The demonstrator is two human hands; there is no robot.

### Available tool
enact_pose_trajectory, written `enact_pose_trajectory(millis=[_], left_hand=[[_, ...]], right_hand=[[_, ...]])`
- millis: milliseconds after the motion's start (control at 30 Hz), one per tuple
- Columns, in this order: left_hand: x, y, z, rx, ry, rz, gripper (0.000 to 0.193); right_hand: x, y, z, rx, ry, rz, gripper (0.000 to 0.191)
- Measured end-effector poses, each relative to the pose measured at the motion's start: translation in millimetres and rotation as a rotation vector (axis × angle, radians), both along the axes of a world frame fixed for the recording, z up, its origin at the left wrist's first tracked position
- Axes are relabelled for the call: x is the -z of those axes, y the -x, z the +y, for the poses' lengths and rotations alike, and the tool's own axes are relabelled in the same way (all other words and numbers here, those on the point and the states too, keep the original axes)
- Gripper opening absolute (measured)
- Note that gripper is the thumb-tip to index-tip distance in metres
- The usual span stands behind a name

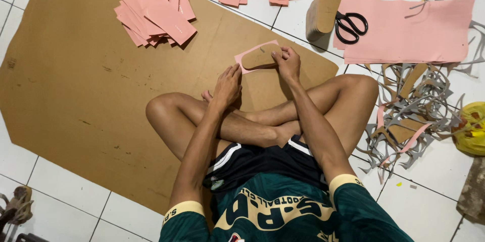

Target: The person sits on the floor and repeatedly places a brown insole onto a pink rectangular sheet, presses it down, and lifts the combined piece to check the alignment. The person then sets the finished unit aside and repeats the process with new materials.

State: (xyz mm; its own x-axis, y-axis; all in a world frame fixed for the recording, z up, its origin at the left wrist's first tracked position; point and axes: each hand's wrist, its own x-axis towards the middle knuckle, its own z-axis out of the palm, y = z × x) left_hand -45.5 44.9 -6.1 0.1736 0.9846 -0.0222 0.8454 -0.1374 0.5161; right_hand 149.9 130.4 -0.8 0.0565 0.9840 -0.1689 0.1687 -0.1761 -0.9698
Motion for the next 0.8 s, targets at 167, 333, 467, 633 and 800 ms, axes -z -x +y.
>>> enact_pose_trajectory(millis=[167, 333, 467, 633, 800], left_hand=[[2.4, 4.0, 0.7, -0.002, 0.019, -0.024, 0.071], [3.4, 3.7, 0.7, -0.008, 0.040, -0.004, 0.070], [2.5, 2.9, 0.5, -0.010, 0.063, 0.003, 0.071], [2.2, 3.6, 0.0, -0.003, 0.054, 0.003, 0.072], [2.8, 3.6, 0.4, -0.006, 0.062, 0.014, 0.073]], right_hand=[[0.8, 4.9, -2.2, -0.006, 0.026, 0.013, 0.038], [3.2, 5.9, -0.9, -0.006, 0.026, 0.039, 0.037], [3.9, 5.1, -0.1, -0.016, 0.040, 0.033, 0.036], [3.6, 5.7, -0.2, -0.017, 0.061, 0.056, 0.035], [3.0, 6.9, 0.1, -0.008, 0.075, 0.027, 0.035]])
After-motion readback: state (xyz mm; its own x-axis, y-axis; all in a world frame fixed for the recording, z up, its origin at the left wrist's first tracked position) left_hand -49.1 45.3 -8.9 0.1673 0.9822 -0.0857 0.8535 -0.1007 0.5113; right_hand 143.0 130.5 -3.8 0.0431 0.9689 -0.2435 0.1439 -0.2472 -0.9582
